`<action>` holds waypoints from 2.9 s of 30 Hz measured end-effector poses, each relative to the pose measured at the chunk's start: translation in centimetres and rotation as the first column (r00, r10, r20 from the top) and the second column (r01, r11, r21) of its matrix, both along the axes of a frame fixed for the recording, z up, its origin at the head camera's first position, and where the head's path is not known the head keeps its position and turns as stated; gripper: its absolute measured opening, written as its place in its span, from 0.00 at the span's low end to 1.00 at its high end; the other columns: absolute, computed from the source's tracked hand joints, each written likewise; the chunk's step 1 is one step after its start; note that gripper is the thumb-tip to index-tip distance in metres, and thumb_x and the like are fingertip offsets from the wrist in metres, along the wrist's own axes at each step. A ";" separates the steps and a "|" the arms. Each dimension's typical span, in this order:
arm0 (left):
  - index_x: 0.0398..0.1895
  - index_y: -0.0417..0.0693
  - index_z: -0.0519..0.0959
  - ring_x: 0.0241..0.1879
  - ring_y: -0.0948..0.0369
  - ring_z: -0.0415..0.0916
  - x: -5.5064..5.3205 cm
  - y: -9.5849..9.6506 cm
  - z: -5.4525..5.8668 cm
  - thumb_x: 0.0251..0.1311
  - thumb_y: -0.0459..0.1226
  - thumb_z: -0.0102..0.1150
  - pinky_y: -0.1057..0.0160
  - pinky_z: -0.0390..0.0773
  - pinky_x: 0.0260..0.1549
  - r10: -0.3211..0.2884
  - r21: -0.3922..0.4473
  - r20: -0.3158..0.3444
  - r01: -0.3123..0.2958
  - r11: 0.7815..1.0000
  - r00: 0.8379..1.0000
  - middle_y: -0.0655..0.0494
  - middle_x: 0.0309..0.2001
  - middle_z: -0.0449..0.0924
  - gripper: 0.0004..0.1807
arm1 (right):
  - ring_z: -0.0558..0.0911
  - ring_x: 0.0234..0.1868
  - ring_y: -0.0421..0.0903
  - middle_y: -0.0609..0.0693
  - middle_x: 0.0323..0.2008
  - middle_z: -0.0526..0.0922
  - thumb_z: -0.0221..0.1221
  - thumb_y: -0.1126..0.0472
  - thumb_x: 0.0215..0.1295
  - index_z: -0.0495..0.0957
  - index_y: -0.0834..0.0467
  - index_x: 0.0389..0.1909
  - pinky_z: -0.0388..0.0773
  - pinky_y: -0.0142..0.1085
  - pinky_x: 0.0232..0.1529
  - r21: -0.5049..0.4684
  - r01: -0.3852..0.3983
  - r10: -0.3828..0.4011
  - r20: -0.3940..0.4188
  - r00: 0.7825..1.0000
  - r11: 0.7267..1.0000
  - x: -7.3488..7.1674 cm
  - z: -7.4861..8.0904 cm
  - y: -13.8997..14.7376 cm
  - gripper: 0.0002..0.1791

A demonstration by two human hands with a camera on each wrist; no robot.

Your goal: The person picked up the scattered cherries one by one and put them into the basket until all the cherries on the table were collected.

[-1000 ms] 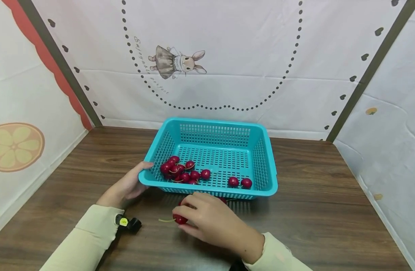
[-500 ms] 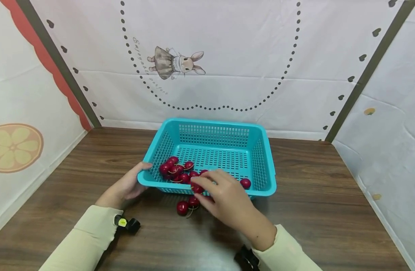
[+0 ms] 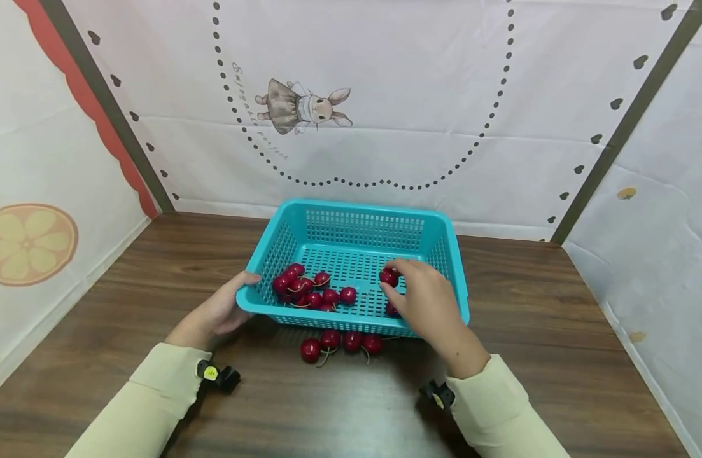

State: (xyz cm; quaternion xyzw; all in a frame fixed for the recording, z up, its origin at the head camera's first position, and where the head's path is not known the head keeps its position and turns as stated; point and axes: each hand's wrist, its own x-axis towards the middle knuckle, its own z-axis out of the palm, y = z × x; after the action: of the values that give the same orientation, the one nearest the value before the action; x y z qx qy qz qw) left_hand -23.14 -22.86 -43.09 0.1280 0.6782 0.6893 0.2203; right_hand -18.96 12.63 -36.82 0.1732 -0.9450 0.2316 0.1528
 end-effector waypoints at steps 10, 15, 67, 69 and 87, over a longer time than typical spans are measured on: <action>0.80 0.59 0.30 0.75 0.38 0.47 0.0 0.1 0.1 0.72 0.46 0.32 0.36 0.57 0.71 0.014 -0.016 0.017 -0.014 1.000 1.000 0.43 0.79 0.38 0.38 | 0.86 0.42 0.53 0.59 0.45 0.87 0.67 0.58 0.63 0.79 0.60 0.57 0.86 0.50 0.43 0.159 -0.013 -0.025 0.235 0.972 0.987 -2.8 -0.5 1.3 0.22; 0.80 0.59 0.30 0.75 0.38 0.48 -0.1 -0.1 0.2 0.72 0.46 0.32 0.37 0.58 0.70 0.008 -0.016 0.011 -0.008 1.000 1.000 0.42 0.79 0.38 0.38 | 0.85 0.42 0.53 0.60 0.46 0.87 0.67 0.61 0.64 0.79 0.61 0.56 0.84 0.54 0.48 0.219 -0.024 -0.040 0.285 0.958 0.975 -3.5 -0.9 1.1 0.20; 0.80 0.61 0.30 0.76 0.39 0.48 0.1 0.1 0.2 0.72 0.44 0.34 0.37 0.59 0.70 0.030 -0.017 0.014 -0.030 0.999 0.999 0.44 0.79 0.38 0.39 | 0.86 0.48 0.57 0.60 0.47 0.87 0.64 0.59 0.66 0.84 0.61 0.50 0.82 0.57 0.51 0.165 0.016 -0.046 0.176 0.983 0.986 -4.2 -1.3 1.1 0.15; 0.80 0.61 0.31 0.75 0.39 0.49 0.0 0.1 0.2 0.72 0.43 0.35 0.38 0.60 0.70 0.036 -0.014 0.016 -0.036 0.999 0.999 0.45 0.79 0.39 0.39 | 0.86 0.48 0.58 0.60 0.47 0.87 0.64 0.59 0.66 0.84 0.61 0.49 0.82 0.56 0.51 0.148 0.040 -0.058 0.120 0.991 0.988 -4.1 -1.1 1.2 0.14; 0.79 0.65 0.30 0.74 0.39 0.51 -0.1 0.1 0.2 0.73 0.45 0.36 0.40 0.64 0.68 0.051 -0.018 0.018 -0.051 0.999 0.999 0.46 0.79 0.40 0.39 | 0.83 0.44 0.45 0.50 0.39 0.86 0.74 0.67 0.52 0.86 0.57 0.40 0.87 0.42 0.44 -0.026 -0.233 0.213 -0.325 0.922 0.972 3.2 0.9 -0.6 0.13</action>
State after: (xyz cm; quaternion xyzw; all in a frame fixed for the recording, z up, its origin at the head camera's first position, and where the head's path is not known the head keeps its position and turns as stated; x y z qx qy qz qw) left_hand -23.23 -22.80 -42.92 0.1024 0.6852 0.6898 0.2100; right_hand -15.81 12.05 -35.92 0.3099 -0.8738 0.2467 0.2820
